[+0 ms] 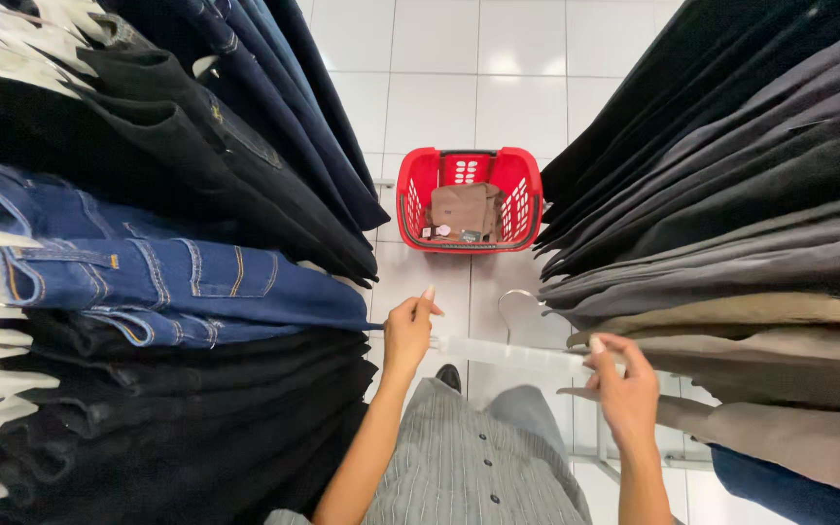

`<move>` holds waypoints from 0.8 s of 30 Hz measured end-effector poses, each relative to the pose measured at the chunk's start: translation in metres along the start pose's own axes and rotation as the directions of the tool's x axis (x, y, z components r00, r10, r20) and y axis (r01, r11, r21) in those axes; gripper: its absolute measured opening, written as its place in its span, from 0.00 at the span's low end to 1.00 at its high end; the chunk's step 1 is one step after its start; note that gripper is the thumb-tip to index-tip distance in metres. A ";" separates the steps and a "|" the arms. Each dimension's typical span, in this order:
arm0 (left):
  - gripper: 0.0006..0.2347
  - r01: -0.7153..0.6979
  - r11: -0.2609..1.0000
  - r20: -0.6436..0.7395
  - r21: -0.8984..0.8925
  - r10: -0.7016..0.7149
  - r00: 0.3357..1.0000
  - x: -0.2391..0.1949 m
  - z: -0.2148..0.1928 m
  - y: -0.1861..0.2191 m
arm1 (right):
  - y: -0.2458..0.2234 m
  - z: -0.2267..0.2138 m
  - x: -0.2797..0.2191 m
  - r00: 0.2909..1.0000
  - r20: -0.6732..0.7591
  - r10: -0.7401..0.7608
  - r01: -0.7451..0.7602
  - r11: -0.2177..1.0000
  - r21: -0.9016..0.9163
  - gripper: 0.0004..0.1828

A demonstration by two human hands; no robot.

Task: The person browses a clothing rack, selects a pair of beige pants, and places them into a red shopping basket. They then remove the pants from the basket, unfold them to inspect the waistband and tag, and hang them back on the rack. This process is repeated with another pair of beige pants.

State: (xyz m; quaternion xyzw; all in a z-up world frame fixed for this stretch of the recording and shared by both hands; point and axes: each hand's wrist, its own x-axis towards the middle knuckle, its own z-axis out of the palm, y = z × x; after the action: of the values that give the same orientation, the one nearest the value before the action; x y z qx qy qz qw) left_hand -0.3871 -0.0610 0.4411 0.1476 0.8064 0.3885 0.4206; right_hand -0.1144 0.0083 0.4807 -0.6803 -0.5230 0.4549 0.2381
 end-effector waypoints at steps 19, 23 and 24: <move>0.11 -0.084 0.968 0.133 0.238 0.053 0.990 0.112 0.067 0.050 | 0.043 0.130 0.173 0.755 0.625 -0.198 0.645 0.399 -0.652 0.16; 0.21 -0.078 0.957 0.193 0.281 0.023 0.981 0.144 0.075 0.069 | 0.082 0.146 0.243 0.777 0.628 -0.044 0.583 0.429 -0.690 0.18; 0.21 -0.049 0.959 0.205 0.279 -0.009 0.979 0.156 0.079 0.066 | 0.091 0.147 0.264 0.814 0.580 0.029 0.504 0.459 -0.732 0.21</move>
State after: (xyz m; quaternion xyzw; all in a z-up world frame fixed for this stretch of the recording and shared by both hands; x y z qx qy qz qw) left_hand -0.4243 0.1102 0.3760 0.2535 0.8046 0.2565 0.4718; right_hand -0.1864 0.2000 0.2414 -0.4726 -0.8146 0.2547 -0.2195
